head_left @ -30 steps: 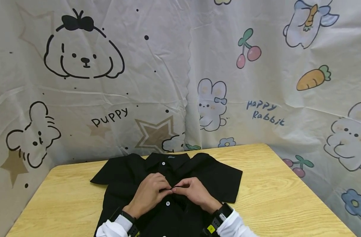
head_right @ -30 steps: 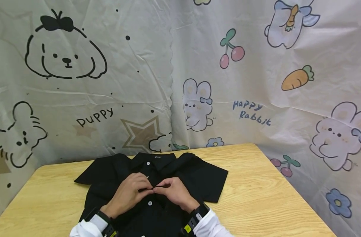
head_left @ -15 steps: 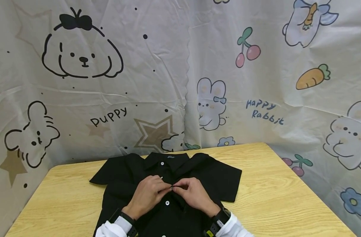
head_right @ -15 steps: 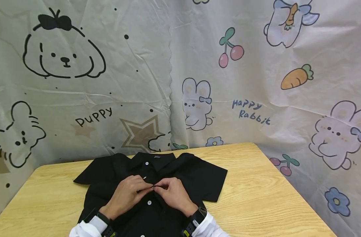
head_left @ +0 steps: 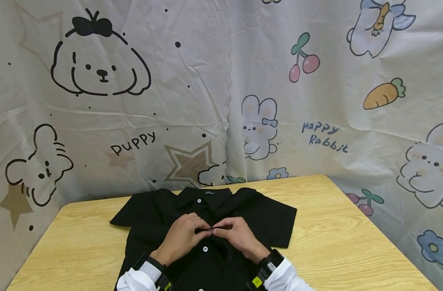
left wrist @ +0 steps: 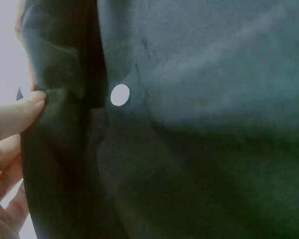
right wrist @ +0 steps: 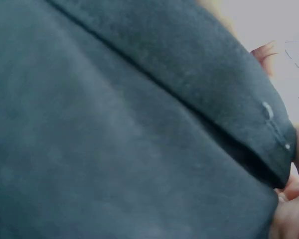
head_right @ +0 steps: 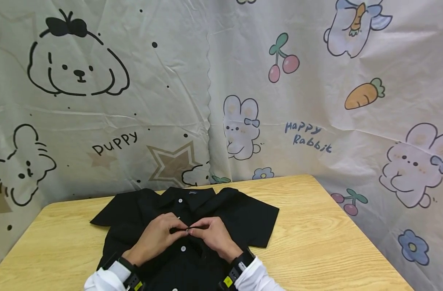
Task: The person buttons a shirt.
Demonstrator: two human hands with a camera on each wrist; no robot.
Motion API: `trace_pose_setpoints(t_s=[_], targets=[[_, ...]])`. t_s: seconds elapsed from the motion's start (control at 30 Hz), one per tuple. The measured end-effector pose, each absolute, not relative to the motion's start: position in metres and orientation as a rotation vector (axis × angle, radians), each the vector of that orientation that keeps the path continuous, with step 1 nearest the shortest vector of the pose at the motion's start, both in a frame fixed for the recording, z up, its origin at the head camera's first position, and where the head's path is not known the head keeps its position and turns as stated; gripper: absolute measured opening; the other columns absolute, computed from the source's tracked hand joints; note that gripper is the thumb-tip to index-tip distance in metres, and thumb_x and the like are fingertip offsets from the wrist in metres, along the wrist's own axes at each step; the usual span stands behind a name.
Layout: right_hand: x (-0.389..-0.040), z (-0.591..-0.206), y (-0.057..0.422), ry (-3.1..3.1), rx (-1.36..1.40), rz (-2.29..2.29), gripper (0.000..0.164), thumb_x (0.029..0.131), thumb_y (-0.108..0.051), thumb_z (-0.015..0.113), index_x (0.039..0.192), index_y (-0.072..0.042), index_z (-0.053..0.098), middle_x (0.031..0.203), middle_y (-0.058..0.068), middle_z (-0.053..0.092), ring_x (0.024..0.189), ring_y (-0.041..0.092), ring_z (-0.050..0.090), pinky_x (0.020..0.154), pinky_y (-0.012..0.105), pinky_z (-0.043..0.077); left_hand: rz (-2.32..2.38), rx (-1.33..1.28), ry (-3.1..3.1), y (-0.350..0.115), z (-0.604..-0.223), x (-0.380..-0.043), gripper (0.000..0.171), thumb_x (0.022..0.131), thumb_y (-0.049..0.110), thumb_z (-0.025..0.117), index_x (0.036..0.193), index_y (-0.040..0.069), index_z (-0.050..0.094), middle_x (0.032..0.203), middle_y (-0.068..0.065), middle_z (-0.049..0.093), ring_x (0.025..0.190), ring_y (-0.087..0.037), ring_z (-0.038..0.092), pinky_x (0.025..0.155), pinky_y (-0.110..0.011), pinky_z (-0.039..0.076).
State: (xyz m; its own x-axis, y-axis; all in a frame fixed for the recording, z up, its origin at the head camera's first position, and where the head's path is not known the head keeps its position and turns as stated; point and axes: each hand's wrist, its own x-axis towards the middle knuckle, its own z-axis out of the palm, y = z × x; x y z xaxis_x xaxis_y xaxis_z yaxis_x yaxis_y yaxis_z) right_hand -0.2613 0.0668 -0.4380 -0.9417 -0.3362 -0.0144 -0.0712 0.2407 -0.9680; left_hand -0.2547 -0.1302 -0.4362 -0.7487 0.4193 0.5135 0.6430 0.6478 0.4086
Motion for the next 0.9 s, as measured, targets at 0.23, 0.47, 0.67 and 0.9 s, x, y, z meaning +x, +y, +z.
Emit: trace_pose_setpoints(t_s=[0.23,0.47,0.67,0.9], targets=[[-0.26,-0.441,0.065,2.236,-0.354,-1.844,0.013,0.082,-0.014,0.075,0.09,-0.004,0.075,0.089,0.005,0.071,0.086,0.017,0.061,0.074,0.028,0.048,-0.789,-0.879,-2.436,-0.132,-0.441,-0.256,0.011,0.074,0.02,0.082,0.08,0.024,0.074,0.074,0.017,0.057,0.07,0.002,0.051,0.065,-0.024,0.045],[-0.255,-0.438,0.066,2.244,-0.394,-1.85,0.013,0.087,-0.013,0.07,0.094,-0.004,0.075,0.092,0.005,0.071,0.086,0.015,0.061,0.074,0.025,0.048,-0.73,-0.955,-2.351,-0.132,-0.441,-0.258,0.012,0.075,0.016,0.082,0.079,0.022,0.072,0.074,0.015,0.058,0.069,0.0,0.05,0.064,-0.024,0.044],[-0.241,-0.418,0.064,2.361,-0.468,-1.776,0.012,0.088,-0.008,0.068,0.095,-0.002,0.075,0.095,0.008,0.071,0.089,0.02,0.062,0.073,0.024,0.047,-0.675,-0.987,-2.324,-0.132,-0.444,-0.257,0.012,0.076,0.014,0.08,0.079,0.02,0.07,0.075,0.013,0.058,0.07,-0.002,0.051,0.065,-0.025,0.045],[-0.247,-0.435,0.065,2.385,-0.49,-1.789,0.012,0.089,-0.013,0.069,0.096,-0.007,0.075,0.095,0.003,0.071,0.089,0.014,0.063,0.073,0.022,0.047,-0.662,-1.0,-2.291,-0.132,-0.445,-0.257,0.013,0.076,0.012,0.08,0.079,0.018,0.069,0.074,0.012,0.057,0.07,-0.003,0.05,0.065,-0.025,0.044]])
